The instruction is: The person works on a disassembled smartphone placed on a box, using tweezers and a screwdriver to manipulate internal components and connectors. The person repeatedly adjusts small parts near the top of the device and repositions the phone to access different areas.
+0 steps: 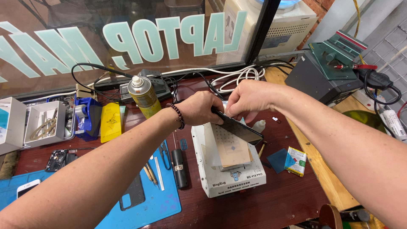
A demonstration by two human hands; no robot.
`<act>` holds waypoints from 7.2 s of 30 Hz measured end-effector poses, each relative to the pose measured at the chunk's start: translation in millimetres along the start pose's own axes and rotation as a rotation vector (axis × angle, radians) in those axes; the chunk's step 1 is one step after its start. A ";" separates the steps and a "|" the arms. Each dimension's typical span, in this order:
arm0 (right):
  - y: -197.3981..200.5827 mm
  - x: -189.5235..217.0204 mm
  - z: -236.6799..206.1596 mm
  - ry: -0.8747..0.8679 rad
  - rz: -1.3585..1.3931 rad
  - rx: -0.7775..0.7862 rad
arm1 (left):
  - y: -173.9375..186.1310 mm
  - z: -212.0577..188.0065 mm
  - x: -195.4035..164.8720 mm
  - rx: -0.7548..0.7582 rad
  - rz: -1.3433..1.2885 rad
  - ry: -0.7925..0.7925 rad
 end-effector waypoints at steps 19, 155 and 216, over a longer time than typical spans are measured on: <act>2.6 -1.8 3.4 -0.023 0.021 0.016 | -0.1 3.8 4.1 -0.009 0.018 -0.041; -65.3 -58.4 -57.7 0.133 1.265 -0.144 | -61.2 -58.6 -50.9 -0.365 -1.366 0.539; -123.7 6.7 -65.4 0.126 1.364 -0.305 | -6.1 -96.1 -13.6 -0.381 -1.440 0.334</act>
Point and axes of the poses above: each hand's wrist, its own z-axis towards the middle knuckle, its own y-axis out of the back of the hand, x = y × z, the point moved 2 cm from there along z, towards the middle knuckle, and after that the axes turned 2 degrees about y, right-handed, at the moved point
